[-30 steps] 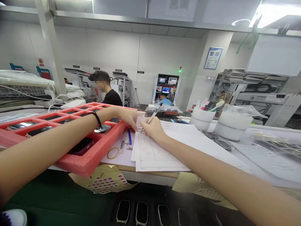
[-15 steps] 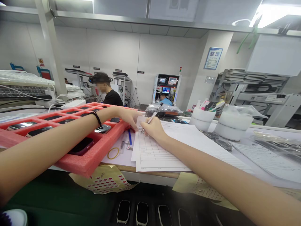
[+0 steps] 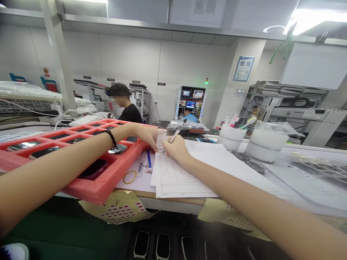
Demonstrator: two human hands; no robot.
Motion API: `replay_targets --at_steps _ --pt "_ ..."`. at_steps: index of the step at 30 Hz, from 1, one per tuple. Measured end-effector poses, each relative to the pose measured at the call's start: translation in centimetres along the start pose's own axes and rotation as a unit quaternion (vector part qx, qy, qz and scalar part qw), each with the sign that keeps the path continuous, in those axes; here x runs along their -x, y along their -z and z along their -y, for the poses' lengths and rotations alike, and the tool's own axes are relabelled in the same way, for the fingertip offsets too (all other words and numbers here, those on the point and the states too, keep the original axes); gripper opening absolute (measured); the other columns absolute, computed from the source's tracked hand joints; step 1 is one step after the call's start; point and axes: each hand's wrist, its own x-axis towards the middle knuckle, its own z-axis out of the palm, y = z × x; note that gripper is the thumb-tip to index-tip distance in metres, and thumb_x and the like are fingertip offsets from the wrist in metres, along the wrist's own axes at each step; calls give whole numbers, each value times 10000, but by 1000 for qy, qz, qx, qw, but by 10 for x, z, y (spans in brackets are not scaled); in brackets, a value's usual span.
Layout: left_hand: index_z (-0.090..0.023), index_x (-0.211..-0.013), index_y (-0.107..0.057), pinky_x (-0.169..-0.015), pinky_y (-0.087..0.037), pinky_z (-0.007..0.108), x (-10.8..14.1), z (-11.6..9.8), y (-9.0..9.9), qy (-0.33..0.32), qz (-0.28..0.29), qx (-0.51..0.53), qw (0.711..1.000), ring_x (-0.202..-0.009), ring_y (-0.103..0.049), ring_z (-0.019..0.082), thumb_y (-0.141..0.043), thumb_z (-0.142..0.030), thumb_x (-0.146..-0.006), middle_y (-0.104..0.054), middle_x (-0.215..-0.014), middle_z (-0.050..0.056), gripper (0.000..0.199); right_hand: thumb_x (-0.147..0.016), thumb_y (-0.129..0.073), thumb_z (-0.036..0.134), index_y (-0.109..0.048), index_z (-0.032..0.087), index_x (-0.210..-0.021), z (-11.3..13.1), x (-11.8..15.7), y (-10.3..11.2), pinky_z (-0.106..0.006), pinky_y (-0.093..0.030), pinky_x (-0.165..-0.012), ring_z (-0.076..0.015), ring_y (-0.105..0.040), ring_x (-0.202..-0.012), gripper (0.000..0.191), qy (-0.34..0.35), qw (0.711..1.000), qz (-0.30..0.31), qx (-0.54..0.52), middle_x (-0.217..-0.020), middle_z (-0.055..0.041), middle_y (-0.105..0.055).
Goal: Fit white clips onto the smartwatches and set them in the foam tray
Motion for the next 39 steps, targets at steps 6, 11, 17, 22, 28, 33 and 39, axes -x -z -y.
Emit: replay_targets --at_steps 6,11,17,22,28,33,39 --pt "-231 -1195 -564 -936 -429 362 2 -2 0 6 2 -1 1000 -1073 -564 282 -743 -444 -548 -683 -1019 26 705 -653 -490 117 -440 196 -406 -1 -1 0 -180 -257 -320 -66 -345 -254 264 -2 1000 4 1 -284 51 -467" --pt "-230 -1197 -558 -942 -428 362 3 -4 0 10 5 -5 1000 -1083 -560 281 -733 -458 -554 -678 -1028 22 705 -645 -488 118 -438 196 -395 0 -1 1 -183 -258 -321 -65 -335 -251 266 -3 1000 11 0 -267 51 -451" --pt "-216 -1115 -582 -908 -449 343 0 1 0 -9 7 -10 1000 -1054 -575 264 -729 -462 -576 -687 -981 14 610 -642 -487 123 -449 193 -397 2 1 1 -185 -269 -328 -66 -346 -257 258 -2 1000 -4 6 -281 50 -461" --pt "-214 -1081 -589 -884 -459 344 -2 4 0 -12 1 -9 1000 -1037 -586 271 -739 -457 -567 -694 -961 17 588 -644 -488 131 -434 199 -389 0 0 1 -195 -305 -363 -70 -349 -270 269 7 1000 -7 17 -279 46 -451" --pt "-209 -1082 -582 -891 -456 343 -1 2 0 -7 -1 -8 1000 -1040 -588 270 -741 -451 -568 -692 -976 21 590 -646 -484 128 -436 197 -390 0 -1 2 -198 -317 -381 -71 -356 -280 269 1 1000 -4 16 -290 44 -460" --pt "-205 -1040 -591 -901 -455 344 -1 3 0 -14 5 0 1000 -1054 -582 266 -737 -441 -580 -691 -983 22 538 -649 -485 125 -439 195 -395 -1 -1 1 -194 -304 -374 -66 -347 -273 268 -3 1000 -7 12 -281 49 -449" --pt "-208 -1095 -578 -888 -458 354 -2 5 0 -24 0 -11 1000 -1025 -594 268 -732 -453 -585 -693 -950 18 587 -642 -478 131 -424 200 -392 -2 -1 1 -190 -303 -367 -65 -347 -267 264 5 1000 -1 12 -280 50 -453"
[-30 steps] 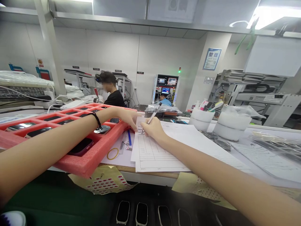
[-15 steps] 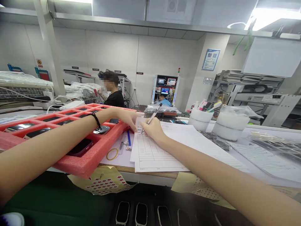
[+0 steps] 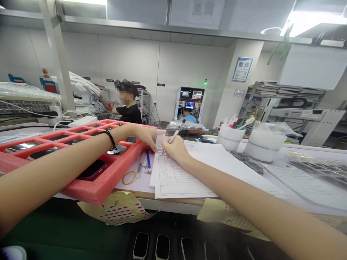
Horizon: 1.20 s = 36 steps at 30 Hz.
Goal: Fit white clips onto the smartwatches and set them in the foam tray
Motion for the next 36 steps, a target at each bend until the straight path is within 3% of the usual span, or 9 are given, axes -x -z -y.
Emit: replay_targets --at_steps 24,36 --pt "-220 -1077 -588 -874 -471 343 -1 2 1 -2 1 7 1000 -1005 -610 260 -752 -457 -578 -701 -924 6 576 -627 -472 147 -423 202 -384 -1 -1 0 -198 -331 -397 -71 -361 -280 254 14 1000 -1 7 -283 45 -454" --pt "-206 -1073 -591 -855 -472 339 -1 0 0 4 -5 3 1000 -995 -604 265 -742 -446 -562 -702 -958 25 584 -627 -469 143 -412 204 -385 -1 0 1 -187 -270 -338 -60 -329 -252 256 2 1000 6 -16 -270 48 -447"
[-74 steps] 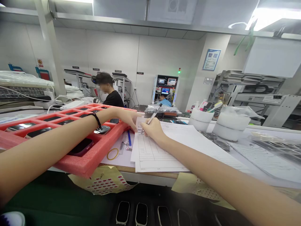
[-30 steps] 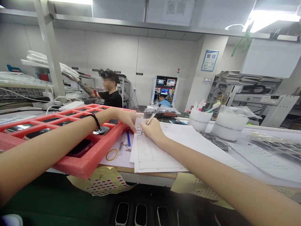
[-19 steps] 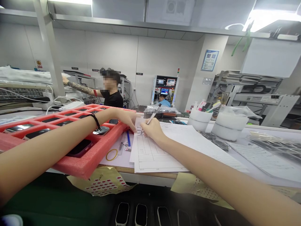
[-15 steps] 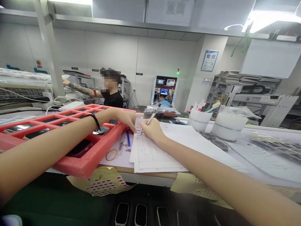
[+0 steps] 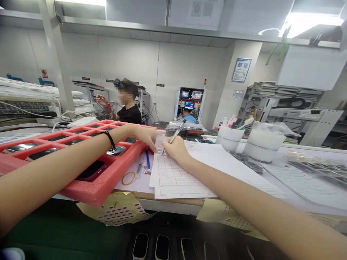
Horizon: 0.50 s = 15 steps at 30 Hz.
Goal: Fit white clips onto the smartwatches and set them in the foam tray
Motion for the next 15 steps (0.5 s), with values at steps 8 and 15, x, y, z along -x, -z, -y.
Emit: replay_targets --at_steps 8,15 --pt "-173 -1039 -601 -800 -475 293 0 6 -4 -39 -47 121 991 -926 -618 208 -655 -387 -649 -696 -984 30 448 -650 -498 146 -422 209 -444 6 0 7 -193 -228 -273 -62 -299 -232 228 -44 986 -20 -157 -293 48 -461" --pt "-136 -897 -646 -757 -471 306 6 10 -4 -67 -117 221 966 -852 -631 202 -706 -300 -653 -693 -914 59 300 -706 -650 278 -447 195 -493 9 9 62 -174 -227 -285 -44 -318 -251 305 -8 993 -62 -102 -317 47 -476"
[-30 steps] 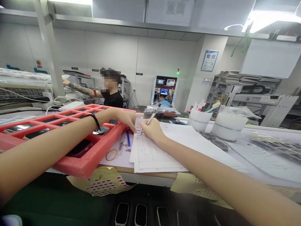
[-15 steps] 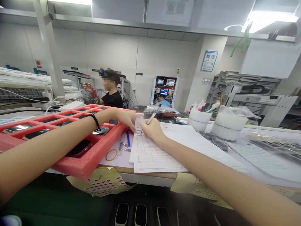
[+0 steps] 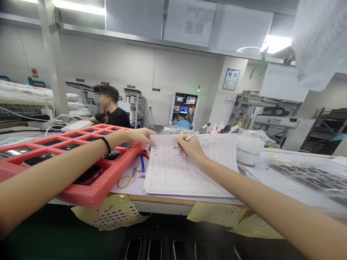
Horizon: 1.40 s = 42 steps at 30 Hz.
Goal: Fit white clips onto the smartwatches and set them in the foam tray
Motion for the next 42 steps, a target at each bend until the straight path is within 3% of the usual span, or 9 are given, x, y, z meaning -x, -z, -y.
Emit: replay_targets --at_steps 4,7,13,19,24,32,42 --pt "-138 -895 -660 -778 -465 301 -1 5 -1 -19 12 28 999 -859 -630 197 -720 -272 -658 -699 -909 52 279 -681 -718 432 -436 205 -525 -7 10 29 -174 -205 -294 -44 -298 -270 394 23 998 -25 52 -294 71 -419" --pt "-147 -894 -669 -781 -466 292 -3 10 -1 -23 15 47 999 -858 -635 194 -734 -284 -657 -706 -898 43 282 -635 -742 520 -432 209 -536 -16 18 38 -180 -209 -304 -43 -298 -281 450 37 997 -30 59 -313 91 -380" --pt "-153 -897 -669 -803 -472 296 -4 11 -1 -12 19 72 997 -889 -644 202 -749 -305 -664 -720 -938 49 290 -632 -712 591 -444 206 -544 -29 23 39 -191 -169 -308 -42 -290 -298 477 51 997 -25 49 -379 93 -369" --pt "-163 -846 -657 -801 -472 282 0 3 -2 12 9 90 996 -878 -647 191 -769 -300 -643 -726 -884 24 269 -763 -591 546 -497 200 -566 -32 21 42 -200 -169 -329 -58 -264 -319 409 60 998 -2 20 -333 85 -338" --pt "-163 -829 -641 -774 -454 262 2 -4 -1 21 12 60 998 -868 -638 185 -751 -288 -660 -714 -851 14 237 -746 -623 529 -488 206 -606 -33 21 42 -194 -165 -309 -52 -279 -277 377 52 999 -10 4 -343 73 -444" --pt "-165 -735 -595 -700 -438 235 4 -12 -4 34 -11 60 998 -779 -619 162 -753 -277 -655 -656 -685 -20 209 -751 -636 533 -497 197 -614 -30 25 42 -196 -302 -297 -91 -447 -261 388 69 997 25 -16 -409 27 -573" --pt "-163 -741 -612 -679 -448 225 3 -6 -2 32 -11 76 996 -721 -612 131 -767 -268 -650 -678 -725 -21 208 -782 -587 520 -513 185 -568 -32 26 42 -192 -254 -289 -66 -382 -248 405 86 996 -27 23 -378 29 -529"
